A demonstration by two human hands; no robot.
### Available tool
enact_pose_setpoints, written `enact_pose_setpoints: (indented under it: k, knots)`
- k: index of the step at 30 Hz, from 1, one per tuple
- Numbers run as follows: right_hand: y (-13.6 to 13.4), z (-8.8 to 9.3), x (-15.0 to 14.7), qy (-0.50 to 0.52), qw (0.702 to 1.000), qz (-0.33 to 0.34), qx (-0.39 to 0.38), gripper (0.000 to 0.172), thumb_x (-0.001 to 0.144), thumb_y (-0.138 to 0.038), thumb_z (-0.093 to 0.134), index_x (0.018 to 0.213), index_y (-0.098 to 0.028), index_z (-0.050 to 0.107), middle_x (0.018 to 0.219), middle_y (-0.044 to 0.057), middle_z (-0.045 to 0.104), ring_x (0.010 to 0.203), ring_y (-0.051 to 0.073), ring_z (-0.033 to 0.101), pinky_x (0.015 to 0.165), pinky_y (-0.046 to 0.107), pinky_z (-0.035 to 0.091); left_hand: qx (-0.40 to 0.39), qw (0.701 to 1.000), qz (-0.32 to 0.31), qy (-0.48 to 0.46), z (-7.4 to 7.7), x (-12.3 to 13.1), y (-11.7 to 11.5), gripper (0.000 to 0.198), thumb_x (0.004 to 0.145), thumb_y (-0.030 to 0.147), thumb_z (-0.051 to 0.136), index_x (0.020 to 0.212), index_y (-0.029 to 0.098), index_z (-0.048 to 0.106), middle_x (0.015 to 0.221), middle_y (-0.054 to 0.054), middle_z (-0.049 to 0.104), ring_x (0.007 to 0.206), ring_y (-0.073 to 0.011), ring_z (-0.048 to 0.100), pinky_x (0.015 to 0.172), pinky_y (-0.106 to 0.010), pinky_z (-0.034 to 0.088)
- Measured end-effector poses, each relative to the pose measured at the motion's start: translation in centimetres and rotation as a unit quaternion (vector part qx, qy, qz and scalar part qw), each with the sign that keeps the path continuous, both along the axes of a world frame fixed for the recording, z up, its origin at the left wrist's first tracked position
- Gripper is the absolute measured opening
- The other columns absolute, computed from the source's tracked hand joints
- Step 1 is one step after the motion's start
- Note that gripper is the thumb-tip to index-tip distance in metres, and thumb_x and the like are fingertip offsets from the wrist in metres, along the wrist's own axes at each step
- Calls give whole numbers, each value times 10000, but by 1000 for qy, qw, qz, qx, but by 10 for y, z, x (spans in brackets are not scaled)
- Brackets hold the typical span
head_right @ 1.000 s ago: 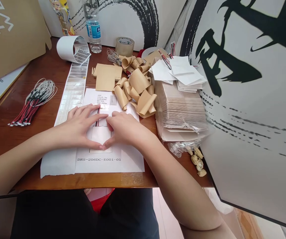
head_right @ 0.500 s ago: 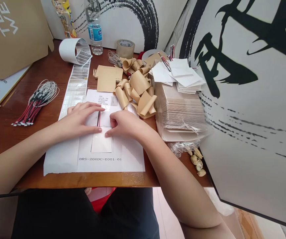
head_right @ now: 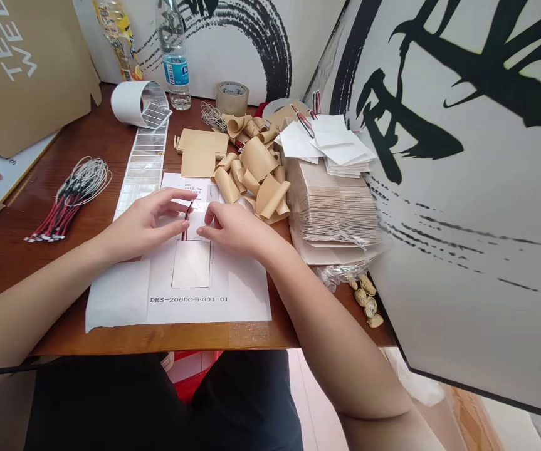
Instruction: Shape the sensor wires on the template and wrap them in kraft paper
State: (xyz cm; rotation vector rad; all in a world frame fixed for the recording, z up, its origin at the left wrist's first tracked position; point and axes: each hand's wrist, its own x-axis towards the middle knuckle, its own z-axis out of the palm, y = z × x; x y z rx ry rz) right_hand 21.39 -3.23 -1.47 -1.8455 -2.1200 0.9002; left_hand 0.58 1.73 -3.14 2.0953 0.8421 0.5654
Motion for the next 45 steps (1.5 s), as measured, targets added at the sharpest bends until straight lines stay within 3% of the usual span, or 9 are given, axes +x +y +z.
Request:
enact_pose_setpoints:
  k: [4,8,12,15,20,24,30,39,45]
  knots:
    - [1,-2,1,20,1000,16,17,137,983,-283,561,904,-189,619,885,36,683,804,171,578,694,297,386,-160,984,46,-60,-3,1,-2,702,851,327,692,1492,240,419,1474,-148,562,1082,-229,719,992,-447,583]
    - [0,-2,2,17,1000,21,8,176,988,-270,547,862,-185,636,864,33,689,768,166,559,675,302,372,-239,967,81,-27,2,-1,-4,785,855,355,709,1538,182,362,1212,-134,719,959,-216,729,922,-421,581]
    - [0,1,1,11,1000,16,-15,209,989,-301,541,838,-187,631,838,35,682,741,166,546,655,305,364,-193,976,45,89,8,-3,-5,599,894,451,653,1435,232,516,1076,-76,776,906,-221,700,765,-359,529]
    - [-1,3,-1,10,999,23,-23,187,978,-292,541,851,-188,631,863,40,693,756,169,560,667,305,371,-153,982,26,107,8,-4,-5,467,930,425,572,1360,244,577,1070,-48,788,959,-217,691,809,-354,501]
    - [-3,5,-3,8,998,51,-31,198,920,-361,638,818,-195,605,827,28,679,733,164,554,652,300,360,-149,979,-3,136,9,-4,-4,440,929,466,554,1301,241,623,1105,-43,780,982,-225,688,842,-358,482]
    - [-4,5,-3,8,997,62,-36,253,841,-393,744,805,-205,577,808,6,655,718,156,536,632,296,348,-162,979,-34,120,9,-4,-3,459,869,475,629,1251,221,618,1004,-41,768,954,-235,696,832,-365,495]
    - [-3,2,-6,-11,998,66,-14,300,805,-365,780,757,-214,525,786,-4,620,711,153,512,626,300,347,-186,977,-30,99,7,-3,-5,480,760,423,728,1167,194,620,1035,-64,753,924,-227,699,850,-393,525]
    - [-5,5,-7,36,998,29,-45,215,833,-317,744,784,-210,564,798,-3,657,732,156,558,649,293,380,-196,979,-21,47,1,-2,-6,239,768,298,696,975,186,661,923,-39,751,871,-198,694,801,-358,523]
    - [-5,6,-8,46,995,51,-70,202,858,-363,712,824,-206,590,801,3,646,707,151,531,660,289,372,-178,984,-10,25,1,-1,-7,139,797,293,681,892,192,672,902,-20,757,890,-192,709,847,-357,529]
